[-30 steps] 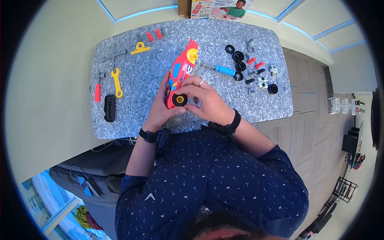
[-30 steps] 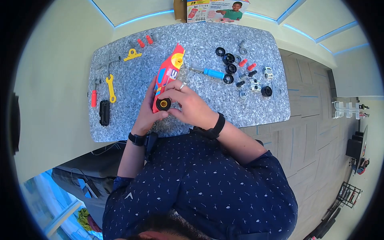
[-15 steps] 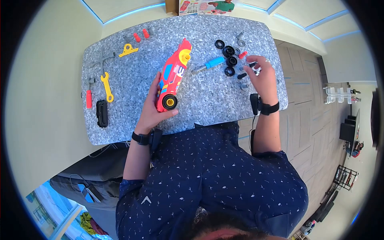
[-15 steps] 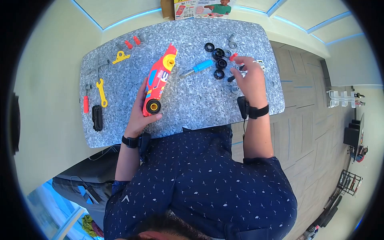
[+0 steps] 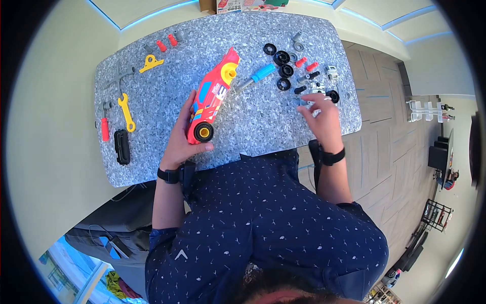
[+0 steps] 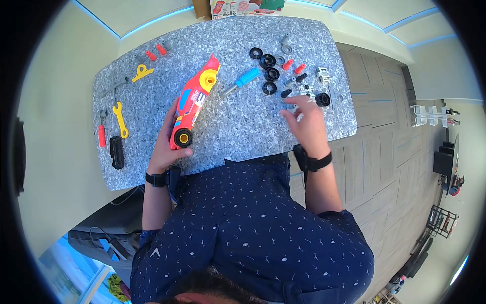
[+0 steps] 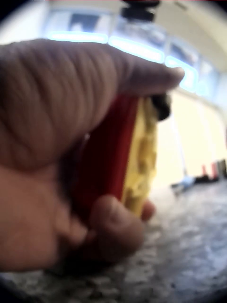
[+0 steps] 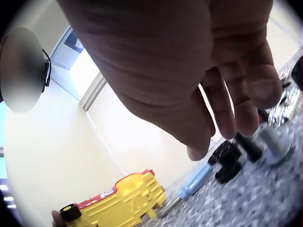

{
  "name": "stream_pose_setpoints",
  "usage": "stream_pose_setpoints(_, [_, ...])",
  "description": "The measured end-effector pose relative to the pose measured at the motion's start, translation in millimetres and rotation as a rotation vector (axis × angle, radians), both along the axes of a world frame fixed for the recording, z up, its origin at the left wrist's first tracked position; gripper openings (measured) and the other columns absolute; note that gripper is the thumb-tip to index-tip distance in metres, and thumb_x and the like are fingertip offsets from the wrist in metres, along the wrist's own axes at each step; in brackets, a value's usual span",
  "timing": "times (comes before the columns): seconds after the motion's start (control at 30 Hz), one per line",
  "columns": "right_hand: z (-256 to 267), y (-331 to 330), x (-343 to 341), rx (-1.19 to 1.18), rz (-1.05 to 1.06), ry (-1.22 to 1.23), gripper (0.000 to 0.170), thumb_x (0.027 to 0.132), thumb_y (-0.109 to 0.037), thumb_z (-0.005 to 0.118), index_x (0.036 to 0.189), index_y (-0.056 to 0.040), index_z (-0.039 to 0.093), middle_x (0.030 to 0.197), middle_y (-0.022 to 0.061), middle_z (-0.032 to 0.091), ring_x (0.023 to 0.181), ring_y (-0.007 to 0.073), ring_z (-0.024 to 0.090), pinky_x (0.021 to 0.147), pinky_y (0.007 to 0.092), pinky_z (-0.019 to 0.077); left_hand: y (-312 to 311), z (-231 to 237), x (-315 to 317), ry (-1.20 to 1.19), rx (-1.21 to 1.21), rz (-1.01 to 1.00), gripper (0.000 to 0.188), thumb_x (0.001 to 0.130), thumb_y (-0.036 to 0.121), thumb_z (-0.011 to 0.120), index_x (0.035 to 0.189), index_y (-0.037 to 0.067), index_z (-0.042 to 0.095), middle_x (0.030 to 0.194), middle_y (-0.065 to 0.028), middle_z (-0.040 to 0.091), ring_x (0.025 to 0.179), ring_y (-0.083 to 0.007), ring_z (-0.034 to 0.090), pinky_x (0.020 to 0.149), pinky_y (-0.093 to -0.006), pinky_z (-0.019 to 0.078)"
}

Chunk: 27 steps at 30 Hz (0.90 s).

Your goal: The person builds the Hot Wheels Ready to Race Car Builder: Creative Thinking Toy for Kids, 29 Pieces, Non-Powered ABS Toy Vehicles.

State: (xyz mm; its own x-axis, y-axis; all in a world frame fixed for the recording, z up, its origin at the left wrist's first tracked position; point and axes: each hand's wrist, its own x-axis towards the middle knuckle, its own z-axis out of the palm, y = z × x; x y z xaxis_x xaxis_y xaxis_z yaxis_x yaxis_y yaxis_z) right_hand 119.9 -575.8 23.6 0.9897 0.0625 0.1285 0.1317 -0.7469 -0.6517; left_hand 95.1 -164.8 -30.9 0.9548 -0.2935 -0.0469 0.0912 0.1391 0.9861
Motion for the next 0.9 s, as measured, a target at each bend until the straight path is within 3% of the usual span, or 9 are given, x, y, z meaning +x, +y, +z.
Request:
stream_pose_setpoints(0.13, [-1, 34, 1, 0.041, 0.210, 0.078, 0.045, 0.092, -0.013, 0.089, 0.133, -0.0049, 0.074, 0.138, 0.0167, 0.073, 0.089, 0.0310, 0.074, 0.080, 0.0418, 0.0607, 1, -1, 1, -0.013, -0.026, -0.025, 0.159, 0.061, 0.033, 0.115, 0.182, 0.006, 0.016, 0.175, -0.0168, 0.042, 0.155, -0.0244, 0.051, 0.129, -0.0417, 0.0417])
stream_pose_setpoints(0.27, [15, 32, 29, -0.016, 0.233, -0.073, 0.044, 0.092, -0.013, 0.089, 0.133, -0.0051, 0.075, 0.132, 0.0170, 0.076, 0.094, 0.0357, 0.074, 0.086, 0.0428, 0.0615, 1, -2, 1, -0.013, -0.025, -0.013, 0.159, 0.060, 0.036, 0.115, 0.182, 0.005, 0.017, 0.175, -0.0171, 0.043, 0.155, -0.0243, 0.051, 0.129, -0.0420, 0.0412])
stream_pose_setpoints(0.33, [36, 22, 58, -0.102, 0.107, -0.057, 0.039, 0.093, -0.014, 0.087, 0.130, -0.0060, 0.077, 0.126, 0.0178, 0.080, 0.105, 0.0383, 0.074, 0.094, 0.0445, 0.0609, 2, -3, 0, -0.022, -0.011, -0.007, 0.159, 0.061, 0.036, 0.114, 0.182, 0.005, 0.017, 0.174, -0.0172, 0.043, 0.155, -0.0242, 0.051, 0.129, -0.0423, 0.0408])
stream_pose_setpoints(0.4, [32, -3, 104, -0.284, 0.100, -0.228, 0.038, 0.092, -0.016, 0.087, 0.129, -0.0084, 0.079, 0.123, 0.0175, 0.082, 0.116, 0.0404, 0.073, 0.102, 0.0487, 0.0590, 3, -5, 0, -0.031, -0.003, -0.006, 0.158, 0.061, 0.035, 0.114, 0.182, 0.005, 0.018, 0.174, -0.0172, 0.044, 0.155, -0.0241, 0.051, 0.130, -0.0424, 0.0406])
stream_pose_setpoints(0.5, [33, -11, 149, -0.506, 0.177, -0.164, 0.042, 0.090, -0.017, 0.086, 0.131, -0.0110, 0.079, 0.125, 0.0170, 0.082, 0.120, 0.0426, 0.072, 0.105, 0.0516, 0.0582, 3, -5, 1, -0.031, 0.005, -0.010, 0.156, 0.062, 0.035, 0.114, 0.182, 0.005, 0.018, 0.175, -0.0171, 0.044, 0.156, -0.0242, 0.050, 0.130, -0.0426, 0.0402])
stream_pose_setpoints(0.7, [-5, 10, 186, -0.795, 0.230, 0.061, 0.038, 0.087, -0.013, 0.082, 0.125, -0.0143, 0.081, 0.119, 0.0156, 0.083, 0.121, 0.0408, 0.073, 0.101, 0.0567, 0.0587, 3, -3, 0, -0.032, 0.011, -0.010, 0.155, 0.063, 0.033, 0.113, 0.182, 0.006, 0.019, 0.181, -0.0154, 0.037, 0.160, -0.0250, 0.047, 0.132, -0.0431, 0.0388])
stream_pose_setpoints(0.73, [-11, 12, 188, -0.822, 0.226, 0.053, 0.031, 0.089, -0.011, 0.079, 0.119, -0.0140, 0.082, 0.116, 0.0154, 0.083, 0.120, 0.0396, 0.074, 0.100, 0.0586, 0.0585, 4, -3, 0, -0.035, 0.019, -0.011, 0.154, 0.063, 0.033, 0.113, 0.182, 0.006, 0.019, 0.182, -0.0150, 0.036, 0.160, -0.0252, 0.047, 0.132, -0.0433, 0.0386])
stream_pose_setpoints(0.9, [-17, 10, 193, -0.791, 0.208, 0.037, 0.025, 0.089, -0.009, 0.076, 0.113, -0.0133, 0.083, 0.114, 0.0173, 0.082, 0.115, 0.0396, 0.076, 0.099, 0.0562, 0.0597, 6, -8, 1, -0.032, 0.023, -0.014, 0.155, 0.063, 0.034, 0.113, 0.182, 0.007, 0.018, 0.184, -0.0148, 0.031, 0.163, -0.0257, 0.042, 0.133, -0.0446, 0.0376])
